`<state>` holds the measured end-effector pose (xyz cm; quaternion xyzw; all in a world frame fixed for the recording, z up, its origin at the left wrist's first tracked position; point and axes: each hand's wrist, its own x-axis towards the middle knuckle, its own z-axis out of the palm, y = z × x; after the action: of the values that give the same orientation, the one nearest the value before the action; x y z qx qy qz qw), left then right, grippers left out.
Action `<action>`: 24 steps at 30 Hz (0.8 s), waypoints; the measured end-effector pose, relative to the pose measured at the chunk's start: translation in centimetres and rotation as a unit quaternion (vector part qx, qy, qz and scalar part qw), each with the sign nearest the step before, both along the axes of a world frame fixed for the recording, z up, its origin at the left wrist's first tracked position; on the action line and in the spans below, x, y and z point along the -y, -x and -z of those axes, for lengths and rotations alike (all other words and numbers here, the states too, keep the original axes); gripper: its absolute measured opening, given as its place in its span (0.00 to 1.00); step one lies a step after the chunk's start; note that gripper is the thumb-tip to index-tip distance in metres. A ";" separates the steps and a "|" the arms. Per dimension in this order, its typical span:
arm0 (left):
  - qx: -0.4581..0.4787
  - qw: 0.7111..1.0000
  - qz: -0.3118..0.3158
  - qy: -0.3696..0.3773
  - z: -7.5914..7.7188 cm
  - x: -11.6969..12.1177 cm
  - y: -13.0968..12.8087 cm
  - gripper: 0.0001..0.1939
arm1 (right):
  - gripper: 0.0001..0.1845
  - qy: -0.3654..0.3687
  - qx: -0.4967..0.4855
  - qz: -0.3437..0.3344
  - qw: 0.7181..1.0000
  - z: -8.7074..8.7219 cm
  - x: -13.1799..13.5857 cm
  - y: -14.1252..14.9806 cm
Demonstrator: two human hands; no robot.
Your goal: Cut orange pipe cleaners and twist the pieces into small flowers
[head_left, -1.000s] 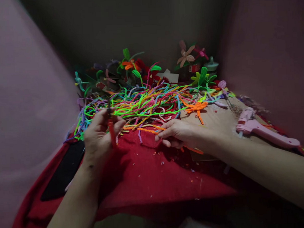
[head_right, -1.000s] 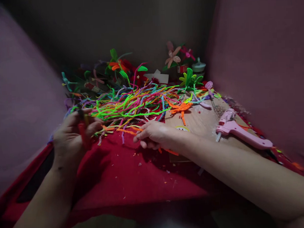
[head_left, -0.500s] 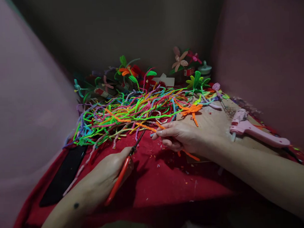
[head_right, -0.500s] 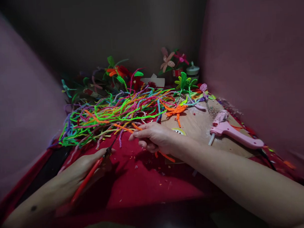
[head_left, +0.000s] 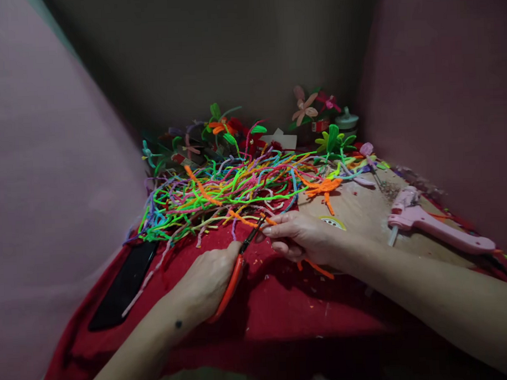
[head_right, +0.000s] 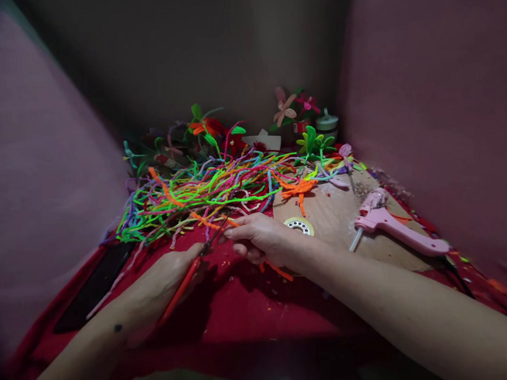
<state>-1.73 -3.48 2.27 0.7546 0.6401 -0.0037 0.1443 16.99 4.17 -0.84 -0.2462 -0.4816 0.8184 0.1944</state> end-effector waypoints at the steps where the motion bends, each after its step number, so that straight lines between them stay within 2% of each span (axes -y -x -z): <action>1: 0.006 1.000 -0.006 0.002 0.2 0.1 0.1 0.10 | 0.06 0.003 -0.001 -0.001 1.000 0.0 0.0 0.0; 6: 0.008 1.000 -0.023 0.003 0.5 0.5 1.3 0.11 | 0.07 0.016 0.003 -0.012 1.000 0.0 0.1 0.0; 9: -0.042 0.999 -0.018 0.008 0.5 0.8 2.5 0.11 | 0.09 0.026 0.012 0.010 1.000 0.1 -0.1 -0.1; 12: -0.092 0.995 -0.040 -0.007 0.3 1.5 3.6 0.13 | 0.07 0.042 0.007 0.037 0.998 0.3 -0.5 -0.1; 16: -0.089 0.995 -0.035 -0.030 0.2 2.1 4.6 0.14 | 0.06 0.061 0.006 0.046 0.997 0.4 -0.8 0.0; 19: -0.112 0.993 -0.040 -0.026 0.4 1.0 4.7 0.15 | 0.07 0.059 -0.002 0.042 0.997 0.4 -0.7 0.1; 24: -0.139 0.988 -0.061 -0.034 0.8 -3.0 5.0 0.17 | 0.07 0.054 -0.033 0.034 0.997 0.6 -0.7 0.0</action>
<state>-6.78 -0.51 1.52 0.7105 0.6988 -0.0783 0.0281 16.99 4.83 -1.42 -0.2453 -0.4217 0.8435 0.2246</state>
